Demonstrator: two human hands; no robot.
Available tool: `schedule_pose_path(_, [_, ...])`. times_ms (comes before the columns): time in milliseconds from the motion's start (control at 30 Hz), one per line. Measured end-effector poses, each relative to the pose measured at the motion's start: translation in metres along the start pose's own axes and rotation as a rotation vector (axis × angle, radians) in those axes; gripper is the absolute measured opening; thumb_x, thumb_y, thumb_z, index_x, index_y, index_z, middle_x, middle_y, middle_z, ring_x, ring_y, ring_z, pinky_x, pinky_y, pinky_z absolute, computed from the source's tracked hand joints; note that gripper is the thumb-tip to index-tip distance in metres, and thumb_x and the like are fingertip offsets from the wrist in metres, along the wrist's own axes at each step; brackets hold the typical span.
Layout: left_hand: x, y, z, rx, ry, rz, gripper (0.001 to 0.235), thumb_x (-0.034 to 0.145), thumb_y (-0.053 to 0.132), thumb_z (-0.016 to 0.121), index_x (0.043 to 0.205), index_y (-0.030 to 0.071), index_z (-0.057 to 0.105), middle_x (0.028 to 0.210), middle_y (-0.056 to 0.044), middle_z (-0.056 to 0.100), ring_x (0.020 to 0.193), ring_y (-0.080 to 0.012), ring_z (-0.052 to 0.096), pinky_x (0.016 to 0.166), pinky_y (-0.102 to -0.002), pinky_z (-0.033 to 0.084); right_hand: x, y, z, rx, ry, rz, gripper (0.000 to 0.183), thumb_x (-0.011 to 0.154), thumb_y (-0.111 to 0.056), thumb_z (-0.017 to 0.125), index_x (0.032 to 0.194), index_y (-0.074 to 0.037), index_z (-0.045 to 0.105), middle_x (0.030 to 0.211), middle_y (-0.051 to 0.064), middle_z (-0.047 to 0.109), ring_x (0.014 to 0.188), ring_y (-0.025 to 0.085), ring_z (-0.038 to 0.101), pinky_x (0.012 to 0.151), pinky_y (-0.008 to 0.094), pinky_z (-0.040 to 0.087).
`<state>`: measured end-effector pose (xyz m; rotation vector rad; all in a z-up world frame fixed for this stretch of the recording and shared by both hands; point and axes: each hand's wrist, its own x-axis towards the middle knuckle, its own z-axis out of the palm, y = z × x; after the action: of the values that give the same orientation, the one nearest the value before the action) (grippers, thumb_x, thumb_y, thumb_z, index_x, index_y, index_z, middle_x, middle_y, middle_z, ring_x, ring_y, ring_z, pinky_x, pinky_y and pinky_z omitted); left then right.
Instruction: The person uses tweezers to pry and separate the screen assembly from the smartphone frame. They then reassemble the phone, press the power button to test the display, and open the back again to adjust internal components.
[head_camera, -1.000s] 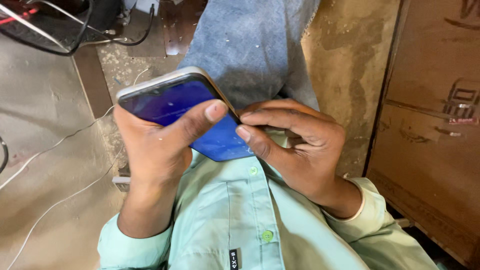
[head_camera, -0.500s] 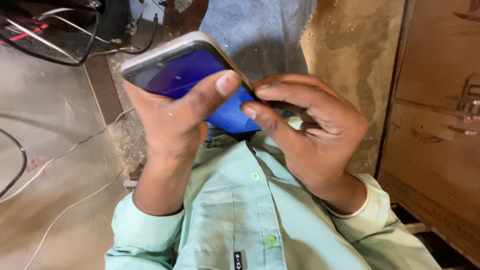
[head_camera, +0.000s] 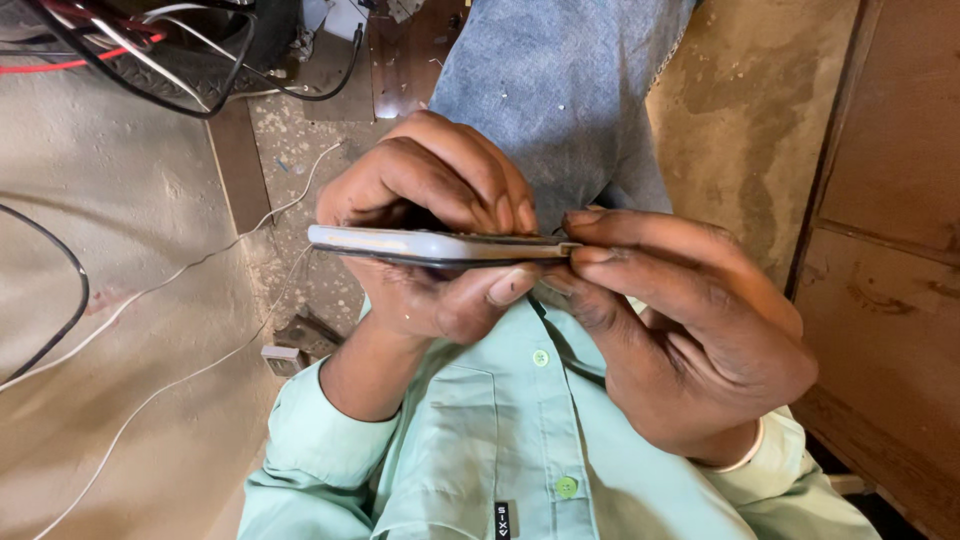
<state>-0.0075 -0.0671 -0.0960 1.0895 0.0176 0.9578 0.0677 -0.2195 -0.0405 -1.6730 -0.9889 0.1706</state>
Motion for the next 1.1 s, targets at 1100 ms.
schedule_pose_path(1100, [-0.042, 0.009, -0.032, -0.144, 0.077, -0.952, 0.023, 0.081, 0.002, 0.086, 0.099, -0.004, 0.074, 0.087, -0.009, 0.074, 0.074, -0.0160, 0.070, 0.067, -0.032, 0.060, -0.020, 0.071, -0.024, 0.620, -0.548, 0.702, 0.015, 0.088, 0.007, 0.075, 0.102, 0.010, 0.076, 0.096, 0.018, 0.079, 0.085, 0.020, 0.077, 0.075, 0.029, 0.063])
